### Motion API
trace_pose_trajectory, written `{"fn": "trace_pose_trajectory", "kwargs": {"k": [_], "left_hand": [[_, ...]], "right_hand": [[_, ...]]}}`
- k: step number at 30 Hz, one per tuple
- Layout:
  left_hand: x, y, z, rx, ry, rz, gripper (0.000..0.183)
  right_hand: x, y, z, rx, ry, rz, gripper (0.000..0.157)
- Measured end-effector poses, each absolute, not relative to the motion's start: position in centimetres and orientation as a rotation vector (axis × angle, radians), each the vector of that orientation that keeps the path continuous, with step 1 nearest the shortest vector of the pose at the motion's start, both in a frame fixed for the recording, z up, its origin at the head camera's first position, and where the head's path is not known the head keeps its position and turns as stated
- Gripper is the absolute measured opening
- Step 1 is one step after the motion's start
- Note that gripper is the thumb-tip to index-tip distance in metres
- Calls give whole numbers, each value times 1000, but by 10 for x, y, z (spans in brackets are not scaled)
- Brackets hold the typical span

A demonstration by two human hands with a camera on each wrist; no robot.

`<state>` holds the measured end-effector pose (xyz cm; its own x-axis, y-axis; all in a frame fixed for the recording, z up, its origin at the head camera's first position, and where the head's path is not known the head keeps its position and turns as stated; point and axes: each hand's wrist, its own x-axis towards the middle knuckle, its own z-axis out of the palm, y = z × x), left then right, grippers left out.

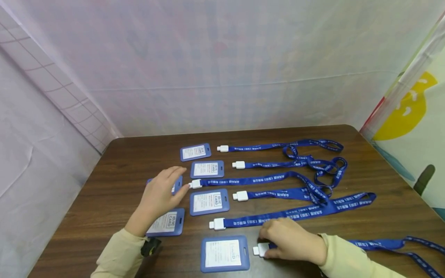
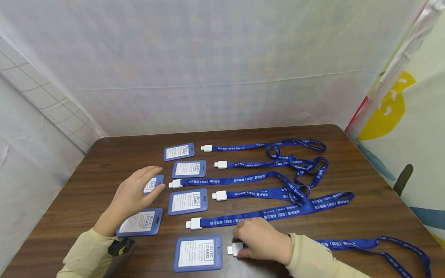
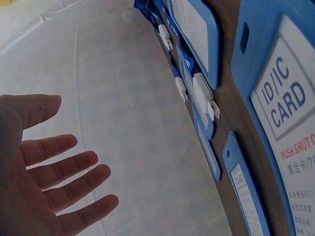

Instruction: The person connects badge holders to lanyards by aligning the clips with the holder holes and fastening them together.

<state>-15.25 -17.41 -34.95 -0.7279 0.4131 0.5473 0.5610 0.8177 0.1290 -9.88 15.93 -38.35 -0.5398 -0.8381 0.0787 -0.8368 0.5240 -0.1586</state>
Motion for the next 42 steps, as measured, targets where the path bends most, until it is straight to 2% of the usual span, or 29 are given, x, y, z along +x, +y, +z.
{"fn": "trace_pose_trajectory", "kwargs": {"k": [8, 23, 33, 42], "left_hand": [[-152, -173, -350, -728, -2494, -378, 43], [-140, -165, -357, -807, -2570, -351, 41], [-124, -155, -361, -1019, -2523, -323, 29], [-111, -148, -362, -1100, -2525, -324, 26]], "right_hand": [[-99, 156, -388, -1570, 2736, -240, 26], [-99, 155, -389, -1530, 2724, -260, 25], [-97, 153, -386, -1509, 2708, -276, 24], [-98, 153, -388, -1488, 2702, -285, 24]]}}
